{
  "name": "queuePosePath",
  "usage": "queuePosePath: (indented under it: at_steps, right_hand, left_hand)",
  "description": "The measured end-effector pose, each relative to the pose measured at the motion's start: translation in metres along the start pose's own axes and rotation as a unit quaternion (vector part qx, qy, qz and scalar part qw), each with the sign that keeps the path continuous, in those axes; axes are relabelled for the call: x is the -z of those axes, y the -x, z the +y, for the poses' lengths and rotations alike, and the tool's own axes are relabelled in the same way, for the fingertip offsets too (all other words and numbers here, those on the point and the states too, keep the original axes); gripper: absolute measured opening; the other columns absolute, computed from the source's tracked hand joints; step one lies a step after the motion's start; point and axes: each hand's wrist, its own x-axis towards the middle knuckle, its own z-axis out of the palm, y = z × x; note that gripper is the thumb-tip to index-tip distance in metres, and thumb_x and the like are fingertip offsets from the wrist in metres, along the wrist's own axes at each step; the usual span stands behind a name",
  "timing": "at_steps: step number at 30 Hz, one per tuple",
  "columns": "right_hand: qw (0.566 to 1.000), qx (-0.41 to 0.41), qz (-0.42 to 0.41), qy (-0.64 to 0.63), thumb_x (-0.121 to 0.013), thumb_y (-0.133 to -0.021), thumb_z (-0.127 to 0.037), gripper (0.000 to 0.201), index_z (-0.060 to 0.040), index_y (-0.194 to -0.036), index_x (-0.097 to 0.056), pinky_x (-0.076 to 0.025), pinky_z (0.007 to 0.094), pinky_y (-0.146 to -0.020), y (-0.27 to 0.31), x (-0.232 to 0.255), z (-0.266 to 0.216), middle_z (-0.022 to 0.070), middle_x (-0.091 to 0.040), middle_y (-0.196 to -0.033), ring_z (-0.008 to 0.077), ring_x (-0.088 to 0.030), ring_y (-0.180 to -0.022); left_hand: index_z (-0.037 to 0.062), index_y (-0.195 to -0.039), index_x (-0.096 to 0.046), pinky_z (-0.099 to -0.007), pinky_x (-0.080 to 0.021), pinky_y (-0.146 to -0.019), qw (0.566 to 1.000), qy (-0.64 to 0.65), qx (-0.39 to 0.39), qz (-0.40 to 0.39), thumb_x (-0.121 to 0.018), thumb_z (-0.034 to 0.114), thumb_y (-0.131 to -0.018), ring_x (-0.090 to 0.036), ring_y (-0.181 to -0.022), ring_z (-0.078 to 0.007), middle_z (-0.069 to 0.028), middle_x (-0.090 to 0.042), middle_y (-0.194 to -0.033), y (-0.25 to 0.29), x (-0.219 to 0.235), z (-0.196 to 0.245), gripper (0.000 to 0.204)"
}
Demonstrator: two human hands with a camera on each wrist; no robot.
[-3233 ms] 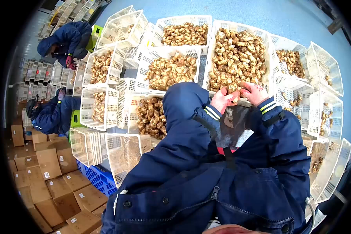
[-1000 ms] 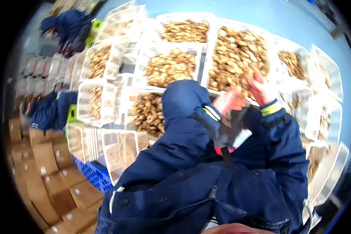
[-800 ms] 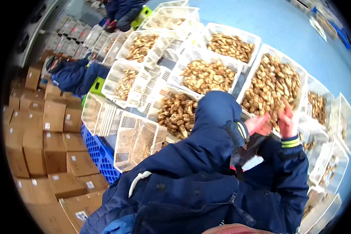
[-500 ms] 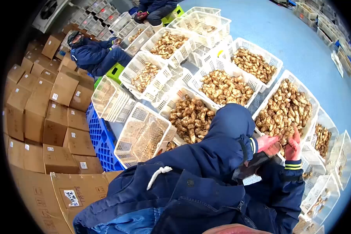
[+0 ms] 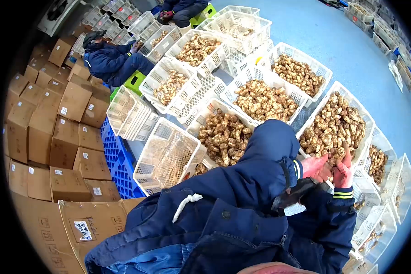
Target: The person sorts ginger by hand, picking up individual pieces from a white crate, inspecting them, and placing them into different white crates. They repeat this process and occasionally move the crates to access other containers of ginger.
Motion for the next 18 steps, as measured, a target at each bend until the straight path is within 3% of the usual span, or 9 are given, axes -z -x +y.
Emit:
queuePosePath:
  at_steps: [2, 3, 5, 6, 7, 10, 11, 14, 18]
  right_hand:
    - [1.000, -0.002, 0.003, 0.023, -0.060, -0.069, -0.013, 0.074, 0.0052, -0.130, -0.021, -0.035, 0.0200, -0.083, -0.001, 0.018, 0.008, 0.0104, -0.042, -0.118, 0.0113, -0.049, -0.090]
    - [1.000, 0.003, -0.003, 0.031, -0.060, -0.070, -0.015, 0.075, 0.0033, -0.130, -0.020, -0.033, 0.0254, -0.089, -0.002, 0.018, 0.008, 0.0126, -0.039, -0.122, 0.0169, -0.045, -0.100]
    - [1.000, 0.007, 0.001, 0.028, -0.059, -0.071, -0.014, 0.073, 0.0044, -0.130, -0.021, -0.036, 0.0206, -0.082, -0.001, 0.009, 0.006, 0.0089, -0.030, -0.128, 0.0126, -0.048, -0.093]
    - [1.000, 0.002, -0.015, 0.007, -0.059, -0.072, -0.015, 0.072, 0.0019, -0.131, -0.021, -0.035, 0.0238, -0.085, -0.001, 0.009, 0.007, 0.0093, -0.031, -0.128, 0.0148, -0.046, -0.099]
    - [1.000, -0.007, -0.010, 0.012, -0.059, -0.073, -0.016, 0.071, 0.0002, -0.131, -0.021, -0.034, 0.0257, -0.088, 0.001, 0.005, 0.005, 0.0100, -0.032, -0.128, 0.0156, -0.045, -0.101]
    - [0.999, -0.003, 0.007, 0.034, -0.058, -0.075, -0.017, 0.069, -0.0020, -0.132, -0.022, -0.034, 0.0276, -0.088, -0.002, 0.003, 0.007, 0.0108, -0.036, -0.124, 0.0164, -0.045, -0.101]
    - [0.999, 0.011, 0.019, 0.050, -0.058, -0.076, -0.016, 0.068, -0.0025, -0.132, -0.022, -0.035, 0.0275, -0.087, -0.002, 0.005, 0.010, 0.0109, -0.039, -0.121, 0.0164, -0.045, -0.100]
    - [0.997, -0.005, 0.028, 0.077, -0.056, -0.077, -0.014, 0.064, -0.0024, -0.131, -0.023, -0.038, 0.0258, -0.083, -0.001, 0.017, 0.015, 0.0100, -0.046, -0.113, 0.0150, -0.048, -0.096]
    - [0.996, -0.010, 0.062, 0.068, -0.055, -0.075, -0.011, 0.062, 0.0003, -0.129, -0.026, -0.040, 0.0243, -0.079, -0.004, 0.030, 0.013, 0.0084, -0.050, -0.108, 0.0154, -0.052, -0.088]
  left_hand:
    - [0.0002, -0.098, -0.054, -0.0334, -0.051, -0.062, 0.999, 0.026, -0.018, -0.030, -0.037, 0.051, -0.084, -0.062, -0.069, -0.0213, -0.0130, -0.062, -0.085, 0.000, 0.000, 0.000, 0.055]
    - [0.0007, -0.099, -0.053, -0.0336, -0.051, -0.062, 0.999, 0.032, -0.005, -0.019, -0.040, 0.049, -0.084, -0.062, -0.069, -0.0209, -0.0129, -0.062, -0.085, 0.000, 0.001, 0.001, 0.052]
    - [0.0017, -0.098, -0.054, -0.0332, -0.050, -0.064, 0.999, 0.030, -0.024, -0.039, -0.044, 0.045, -0.084, -0.061, -0.072, -0.0209, -0.0115, -0.062, -0.085, 0.002, 0.003, 0.000, 0.046]
    - [0.0027, -0.097, -0.054, -0.0329, -0.050, -0.066, 0.997, 0.027, -0.044, -0.057, -0.047, 0.041, -0.084, -0.061, -0.076, -0.0209, -0.0100, -0.062, -0.086, 0.002, 0.004, -0.001, 0.041]
    - [0.0051, -0.101, -0.052, -0.0321, -0.049, -0.070, 0.996, 0.051, -0.071, 0.005, -0.053, 0.029, -0.084, -0.059, -0.085, -0.0203, -0.0052, -0.060, -0.091, -0.001, 0.002, -0.004, 0.030]
    - [0.0063, -0.106, -0.046, -0.0312, -0.048, -0.073, 0.995, 0.058, -0.081, 0.030, -0.054, 0.023, -0.083, -0.057, -0.092, -0.0201, -0.0013, -0.057, -0.096, 0.006, -0.004, 0.003, 0.029]
    - [0.0059, -0.109, -0.042, -0.0330, -0.048, -0.074, 0.991, 0.099, -0.084, -0.024, -0.055, 0.021, -0.082, -0.057, -0.091, -0.0217, -0.0021, -0.056, -0.100, 0.007, -0.001, 0.006, 0.034]
    - [0.0044, -0.110, -0.043, -0.0362, -0.047, -0.074, 0.990, -0.006, -0.075, 0.120, -0.055, 0.021, -0.082, -0.058, -0.086, -0.0219, -0.0088, -0.056, -0.099, 0.009, -0.014, 0.008, 0.035]
    - [0.0028, -0.106, -0.049, -0.0351, -0.047, -0.072, 0.995, 0.024, -0.093, 0.037, -0.052, 0.025, -0.084, -0.058, -0.083, -0.0216, -0.0110, -0.058, -0.095, -0.007, 0.013, -0.009, 0.031]
